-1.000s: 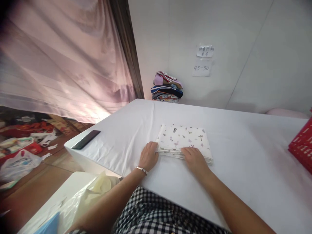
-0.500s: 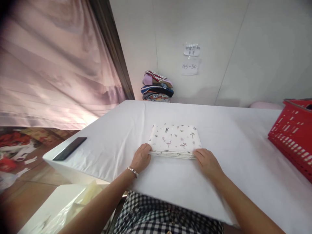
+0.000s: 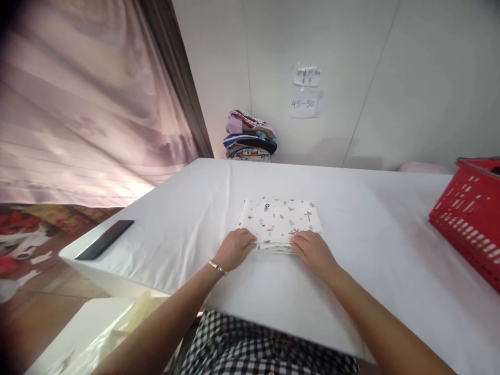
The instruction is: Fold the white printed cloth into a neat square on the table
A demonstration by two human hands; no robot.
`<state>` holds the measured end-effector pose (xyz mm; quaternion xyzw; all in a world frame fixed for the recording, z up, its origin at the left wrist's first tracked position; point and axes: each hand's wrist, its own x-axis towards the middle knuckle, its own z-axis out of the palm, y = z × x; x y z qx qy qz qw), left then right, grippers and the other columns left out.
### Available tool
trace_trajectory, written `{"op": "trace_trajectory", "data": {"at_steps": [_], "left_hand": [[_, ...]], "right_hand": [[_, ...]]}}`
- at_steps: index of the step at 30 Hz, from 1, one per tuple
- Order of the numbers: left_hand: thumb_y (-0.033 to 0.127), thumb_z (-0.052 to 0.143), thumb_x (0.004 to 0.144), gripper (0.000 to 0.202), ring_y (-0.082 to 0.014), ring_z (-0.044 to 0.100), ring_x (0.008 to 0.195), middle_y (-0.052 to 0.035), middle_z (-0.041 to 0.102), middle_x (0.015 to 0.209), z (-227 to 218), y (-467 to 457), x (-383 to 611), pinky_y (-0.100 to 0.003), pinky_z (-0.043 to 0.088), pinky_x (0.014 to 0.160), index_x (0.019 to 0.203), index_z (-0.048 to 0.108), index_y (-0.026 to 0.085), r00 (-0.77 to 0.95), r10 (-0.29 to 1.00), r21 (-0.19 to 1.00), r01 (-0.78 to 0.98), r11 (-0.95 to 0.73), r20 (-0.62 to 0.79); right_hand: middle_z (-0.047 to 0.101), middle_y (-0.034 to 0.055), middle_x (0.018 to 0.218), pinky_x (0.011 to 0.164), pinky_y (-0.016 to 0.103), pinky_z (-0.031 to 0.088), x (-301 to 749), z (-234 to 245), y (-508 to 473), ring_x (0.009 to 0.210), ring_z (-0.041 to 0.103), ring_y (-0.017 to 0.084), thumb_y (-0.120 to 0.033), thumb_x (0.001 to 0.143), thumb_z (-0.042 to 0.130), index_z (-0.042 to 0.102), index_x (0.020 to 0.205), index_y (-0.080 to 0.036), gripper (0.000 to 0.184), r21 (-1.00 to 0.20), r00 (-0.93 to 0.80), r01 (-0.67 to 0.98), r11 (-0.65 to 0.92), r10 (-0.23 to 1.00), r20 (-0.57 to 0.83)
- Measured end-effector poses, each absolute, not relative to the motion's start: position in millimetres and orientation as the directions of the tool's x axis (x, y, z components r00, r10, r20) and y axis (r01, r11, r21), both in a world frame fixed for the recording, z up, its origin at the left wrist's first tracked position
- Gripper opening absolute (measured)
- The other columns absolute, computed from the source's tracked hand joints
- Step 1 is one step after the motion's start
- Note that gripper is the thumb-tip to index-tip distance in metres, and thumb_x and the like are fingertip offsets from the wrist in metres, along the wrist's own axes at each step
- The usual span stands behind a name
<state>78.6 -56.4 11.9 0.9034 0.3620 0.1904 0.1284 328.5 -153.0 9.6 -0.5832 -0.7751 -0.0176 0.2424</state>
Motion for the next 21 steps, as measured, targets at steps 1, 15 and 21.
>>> {"op": "trace_trajectory", "data": {"at_steps": [1, 15, 21], "left_hand": [[0.023, 0.05, 0.083, 0.014, -0.017, 0.055, 0.085, -0.0023, 0.061, 0.091, 12, -54, 79, -0.033, 0.041, 0.074, 0.089, 0.063, 0.022, 0.683, 0.694, 0.349, 0.608, -0.713, 0.227], [0.02, 0.033, 0.091, 0.023, -0.0168, 0.046, 0.076, -0.0046, 0.054, 0.083, 16, -67, 69, -0.031, 0.037, 0.069, 0.081, 0.053, 0.017, 0.736, 0.559, 0.098, 0.569, -0.816, 0.382], [0.022, 0.037, 0.09, 0.02, -0.0173, 0.047, 0.079, -0.0045, 0.055, 0.084, 0, -67, 65, -0.032, 0.038, 0.069, 0.082, 0.054, 0.017, 0.758, 0.548, 0.127, 0.541, -0.831, 0.354]], "right_hand": [[0.062, 0.0059, 0.091, 0.072, 0.034, 0.044, 325, 11, -149, 0.084, 0.056, 0.018, -0.026, 0.092, 0.034, 0.062, 0.091, -0.022, 0.029, -0.262, -0.211, 0.909, 0.323, 0.901, 0.379], [0.061, 0.0072, 0.089, 0.069, 0.032, 0.042, 320, -6, -150, 0.083, 0.054, 0.018, -0.018, 0.091, 0.034, 0.06, 0.086, -0.018, 0.026, -0.166, -0.248, 0.909, 0.383, 0.816, 0.522], [0.061, 0.0063, 0.089, 0.071, 0.032, 0.043, 319, -8, -155, 0.083, 0.054, 0.017, -0.019, 0.09, 0.038, 0.06, 0.086, -0.019, 0.022, -0.188, -0.254, 0.904, 0.383, 0.837, 0.484]]}}
